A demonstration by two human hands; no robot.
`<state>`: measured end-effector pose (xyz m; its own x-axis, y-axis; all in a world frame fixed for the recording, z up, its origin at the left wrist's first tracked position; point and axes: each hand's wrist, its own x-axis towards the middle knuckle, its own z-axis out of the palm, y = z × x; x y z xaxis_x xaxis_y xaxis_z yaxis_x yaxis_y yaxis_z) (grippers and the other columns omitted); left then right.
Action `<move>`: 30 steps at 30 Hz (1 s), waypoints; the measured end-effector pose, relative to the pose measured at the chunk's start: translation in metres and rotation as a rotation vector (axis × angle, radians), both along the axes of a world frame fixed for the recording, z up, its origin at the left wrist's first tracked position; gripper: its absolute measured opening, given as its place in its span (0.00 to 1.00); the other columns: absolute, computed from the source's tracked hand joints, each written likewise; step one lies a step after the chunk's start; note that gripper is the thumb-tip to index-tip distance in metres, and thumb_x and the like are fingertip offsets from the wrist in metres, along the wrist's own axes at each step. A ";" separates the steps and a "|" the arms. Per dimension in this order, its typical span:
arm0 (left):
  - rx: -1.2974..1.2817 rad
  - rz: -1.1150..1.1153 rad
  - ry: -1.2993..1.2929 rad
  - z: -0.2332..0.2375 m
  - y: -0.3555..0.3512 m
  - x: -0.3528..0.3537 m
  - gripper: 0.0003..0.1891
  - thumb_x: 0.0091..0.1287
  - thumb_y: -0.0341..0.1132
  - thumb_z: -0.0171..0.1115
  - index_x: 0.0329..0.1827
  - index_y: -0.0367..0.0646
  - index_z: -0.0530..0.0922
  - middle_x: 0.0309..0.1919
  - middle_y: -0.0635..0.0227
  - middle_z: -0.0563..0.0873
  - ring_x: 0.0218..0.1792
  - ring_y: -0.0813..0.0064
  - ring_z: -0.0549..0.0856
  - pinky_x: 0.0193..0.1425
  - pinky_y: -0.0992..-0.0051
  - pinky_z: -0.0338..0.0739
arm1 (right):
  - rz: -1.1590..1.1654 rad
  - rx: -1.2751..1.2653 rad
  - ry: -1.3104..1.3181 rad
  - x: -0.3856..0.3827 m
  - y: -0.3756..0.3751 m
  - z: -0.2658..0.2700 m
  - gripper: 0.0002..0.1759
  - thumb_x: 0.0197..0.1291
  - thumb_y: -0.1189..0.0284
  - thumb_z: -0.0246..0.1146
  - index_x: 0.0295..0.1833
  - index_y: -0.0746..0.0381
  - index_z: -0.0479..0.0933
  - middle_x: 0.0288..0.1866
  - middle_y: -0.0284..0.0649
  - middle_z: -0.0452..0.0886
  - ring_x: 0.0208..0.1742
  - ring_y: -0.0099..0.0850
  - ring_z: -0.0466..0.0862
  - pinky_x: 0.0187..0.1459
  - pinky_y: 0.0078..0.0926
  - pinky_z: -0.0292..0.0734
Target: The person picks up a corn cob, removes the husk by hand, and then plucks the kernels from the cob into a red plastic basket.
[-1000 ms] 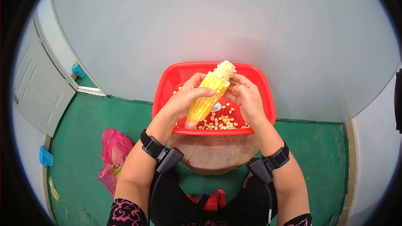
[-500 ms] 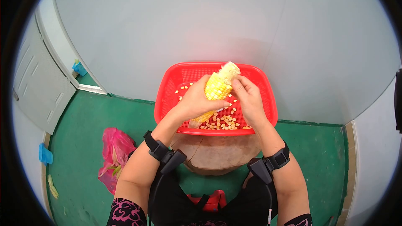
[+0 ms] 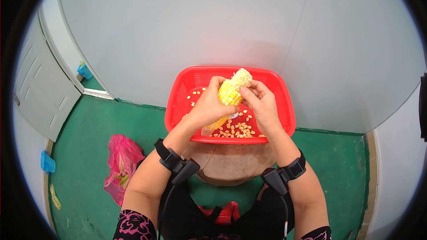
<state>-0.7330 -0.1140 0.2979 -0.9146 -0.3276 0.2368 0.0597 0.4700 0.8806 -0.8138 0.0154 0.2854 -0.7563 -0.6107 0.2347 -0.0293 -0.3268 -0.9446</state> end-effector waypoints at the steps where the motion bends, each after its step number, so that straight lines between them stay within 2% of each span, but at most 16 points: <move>1: -0.013 -0.001 0.016 -0.001 0.000 0.000 0.32 0.43 0.33 0.68 0.52 0.40 0.64 0.44 0.59 0.78 0.47 0.69 0.79 0.51 0.71 0.73 | 0.017 -0.016 -0.015 0.000 0.001 0.001 0.18 0.63 0.70 0.55 0.53 0.70 0.70 0.48 0.44 0.77 0.49 0.26 0.78 0.52 0.25 0.74; 6: -0.082 -0.022 0.029 0.001 -0.003 -0.001 0.32 0.43 0.33 0.70 0.52 0.38 0.66 0.44 0.60 0.78 0.46 0.71 0.79 0.50 0.73 0.73 | 0.069 -0.073 -0.053 0.001 0.003 0.001 0.18 0.61 0.74 0.54 0.55 0.72 0.68 0.48 0.45 0.77 0.49 0.27 0.78 0.52 0.25 0.74; 9: -0.045 -0.031 0.010 -0.002 -0.007 -0.002 0.31 0.43 0.33 0.70 0.52 0.36 0.68 0.44 0.61 0.78 0.45 0.72 0.79 0.50 0.73 0.73 | 0.068 -0.021 -0.057 -0.002 0.003 -0.001 0.20 0.62 0.73 0.54 0.57 0.73 0.66 0.49 0.46 0.77 0.51 0.28 0.78 0.53 0.26 0.73; 12: -0.005 -0.009 -0.001 -0.002 -0.007 -0.002 0.32 0.44 0.33 0.70 0.55 0.34 0.69 0.46 0.61 0.78 0.46 0.72 0.78 0.51 0.73 0.72 | 0.029 0.019 0.066 -0.001 0.000 -0.005 0.22 0.62 0.72 0.55 0.58 0.73 0.64 0.51 0.47 0.76 0.52 0.29 0.77 0.53 0.26 0.73; 16: -0.015 0.035 -0.026 0.002 -0.004 0.000 0.34 0.44 0.33 0.70 0.57 0.32 0.69 0.48 0.58 0.78 0.48 0.70 0.78 0.53 0.73 0.72 | 0.047 -0.017 0.056 -0.002 0.000 -0.005 0.22 0.60 0.72 0.58 0.57 0.73 0.65 0.51 0.48 0.76 0.52 0.30 0.78 0.53 0.25 0.74; 18: -0.132 0.052 0.027 0.003 -0.001 0.000 0.34 0.44 0.33 0.70 0.57 0.31 0.69 0.48 0.57 0.78 0.48 0.69 0.78 0.53 0.73 0.72 | 0.017 0.008 0.079 -0.001 0.000 -0.005 0.22 0.59 0.73 0.60 0.56 0.73 0.67 0.51 0.48 0.77 0.50 0.30 0.78 0.52 0.24 0.74; 21: -0.193 0.045 0.041 0.005 -0.002 0.002 0.33 0.44 0.32 0.69 0.56 0.31 0.70 0.47 0.57 0.78 0.49 0.68 0.79 0.54 0.72 0.72 | 0.061 0.045 -0.095 -0.005 0.007 0.005 0.20 0.58 0.73 0.60 0.52 0.73 0.69 0.48 0.47 0.78 0.48 0.29 0.79 0.51 0.23 0.75; 24: -0.266 0.044 0.022 0.008 -0.001 0.003 0.33 0.44 0.32 0.69 0.56 0.31 0.70 0.47 0.56 0.78 0.49 0.67 0.78 0.54 0.72 0.72 | 0.022 0.057 0.050 -0.008 0.007 -0.001 0.16 0.57 0.76 0.58 0.50 0.73 0.71 0.46 0.45 0.79 0.46 0.27 0.80 0.49 0.23 0.76; 27: -0.321 0.046 0.036 0.006 0.001 0.001 0.32 0.44 0.31 0.69 0.55 0.31 0.70 0.46 0.56 0.78 0.49 0.67 0.79 0.54 0.72 0.72 | -0.051 0.125 0.045 -0.005 0.006 0.000 0.16 0.56 0.80 0.54 0.50 0.72 0.71 0.46 0.45 0.79 0.44 0.26 0.81 0.47 0.22 0.76; 30: -0.288 0.068 0.029 0.003 0.002 0.001 0.31 0.45 0.31 0.68 0.56 0.32 0.70 0.47 0.57 0.78 0.49 0.67 0.79 0.53 0.73 0.72 | -0.066 0.077 0.058 -0.009 0.004 -0.010 0.16 0.55 0.81 0.50 0.50 0.71 0.72 0.47 0.44 0.79 0.45 0.27 0.80 0.48 0.21 0.75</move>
